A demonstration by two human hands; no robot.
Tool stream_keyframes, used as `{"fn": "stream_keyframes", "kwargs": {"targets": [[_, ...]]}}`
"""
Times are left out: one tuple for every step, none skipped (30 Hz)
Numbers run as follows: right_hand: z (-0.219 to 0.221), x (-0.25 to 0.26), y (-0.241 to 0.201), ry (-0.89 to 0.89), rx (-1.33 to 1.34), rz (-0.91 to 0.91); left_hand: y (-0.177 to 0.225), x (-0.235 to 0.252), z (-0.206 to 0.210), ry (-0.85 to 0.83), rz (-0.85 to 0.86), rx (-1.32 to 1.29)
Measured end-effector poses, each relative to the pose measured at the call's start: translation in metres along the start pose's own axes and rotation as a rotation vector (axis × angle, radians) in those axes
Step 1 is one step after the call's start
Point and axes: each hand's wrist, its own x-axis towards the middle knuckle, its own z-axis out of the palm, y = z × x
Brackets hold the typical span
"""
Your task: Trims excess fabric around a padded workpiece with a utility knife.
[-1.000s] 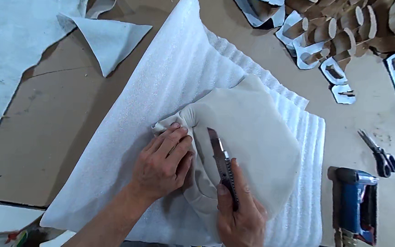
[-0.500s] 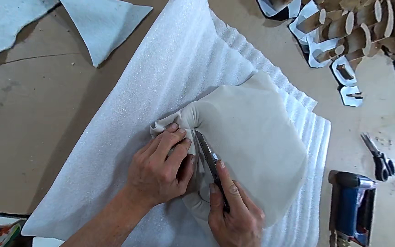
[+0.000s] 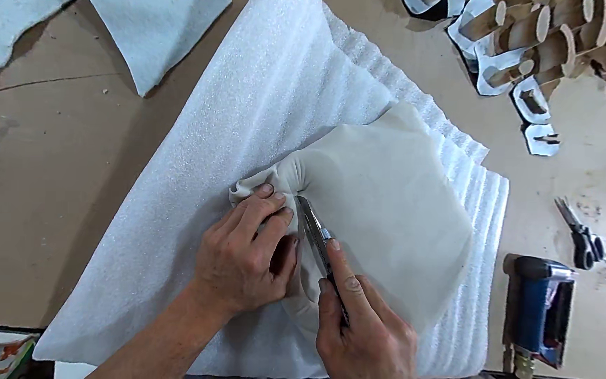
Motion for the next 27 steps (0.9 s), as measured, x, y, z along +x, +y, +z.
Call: {"fn": "stream_keyframes", "kwargs": {"targets": [[-0.001,0.001,-0.001,-0.015,-0.004,-0.001,0.000,0.001,0.000,-0.003,-0.002,0.003],[-0.003,0.003,-0.001,-0.028,-0.009,-0.002,0.000,0.001,0.000,-0.003,-0.006,0.009],[-0.005,0.004,-0.001,-0.041,-0.016,-0.003,0.000,0.001,0.001,-0.003,-0.011,0.015],[-0.007,0.004,-0.002,-0.053,-0.025,-0.001,0.000,0.000,0.001,-0.008,-0.013,0.019],[-0.009,0.005,-0.003,-0.062,-0.033,0.003,0.000,0.000,0.001,-0.014,-0.010,0.024],[-0.010,0.006,-0.005,-0.063,-0.043,0.005,0.000,0.000,0.001,-0.019,-0.005,0.027],[-0.009,0.008,-0.006,-0.060,-0.054,0.006,-0.001,0.001,0.001,-0.021,-0.001,0.029],[-0.008,0.008,-0.007,-0.058,-0.062,0.008,-0.001,0.001,0.001,-0.020,0.000,0.031],[-0.009,0.006,-0.007,-0.063,-0.067,0.012,0.000,0.001,0.001,-0.022,-0.001,0.031],[-0.011,0.005,-0.008,-0.069,-0.074,0.017,0.000,0.001,0.000,-0.025,-0.003,0.030],[-0.011,0.005,-0.008,-0.070,-0.084,0.016,0.000,0.001,0.000,-0.025,-0.002,0.034],[-0.011,0.007,-0.009,-0.067,-0.098,0.011,-0.001,0.001,0.001,-0.024,0.000,0.040],[-0.011,0.007,-0.010,-0.065,-0.110,0.005,-0.002,0.000,0.001,-0.023,0.001,0.041],[-0.011,0.006,-0.011,-0.066,-0.119,0.003,-0.001,0.000,0.001,-0.022,0.002,0.042],[-0.013,0.005,-0.011,-0.074,-0.122,0.004,-0.001,0.000,0.002,-0.023,0.001,0.041],[-0.015,0.004,-0.011,-0.085,-0.122,0.006,-0.001,0.000,0.002,-0.023,0.002,0.041],[-0.016,0.005,-0.011,-0.091,-0.123,0.006,-0.002,0.001,0.002,-0.018,0.005,0.043],[-0.015,0.006,-0.012,-0.091,-0.129,0.004,-0.003,0.001,0.002,-0.014,0.005,0.043],[-0.015,0.006,-0.013,-0.086,-0.134,0.005,-0.003,0.000,0.002,-0.015,0.003,0.035],[-0.016,0.004,-0.013,-0.086,-0.138,0.009,-0.002,-0.001,0.002,-0.022,0.000,0.030],[-0.017,0.003,-0.012,-0.093,-0.140,0.011,-0.001,-0.001,0.002,-0.027,-0.002,0.031],[-0.019,0.003,-0.011,-0.100,-0.138,0.006,-0.001,0.000,0.001,-0.025,-0.002,0.037],[-0.019,0.005,-0.011,-0.104,-0.139,0.000,-0.003,0.001,0.002,-0.020,-0.001,0.047],[-0.019,0.005,-0.011,-0.109,-0.144,-0.007,-0.003,0.001,0.002,-0.016,0.002,0.049],[-0.019,0.005,-0.011,-0.110,-0.152,-0.011,-0.002,0.000,0.002,-0.020,0.002,0.043],[-0.020,0.003,-0.010,-0.112,-0.157,-0.013,-0.002,0.000,0.003,-0.025,0.002,0.037],[-0.021,0.003,-0.008,-0.119,-0.154,-0.014,-0.001,0.000,0.003,-0.025,0.001,0.037]]}}
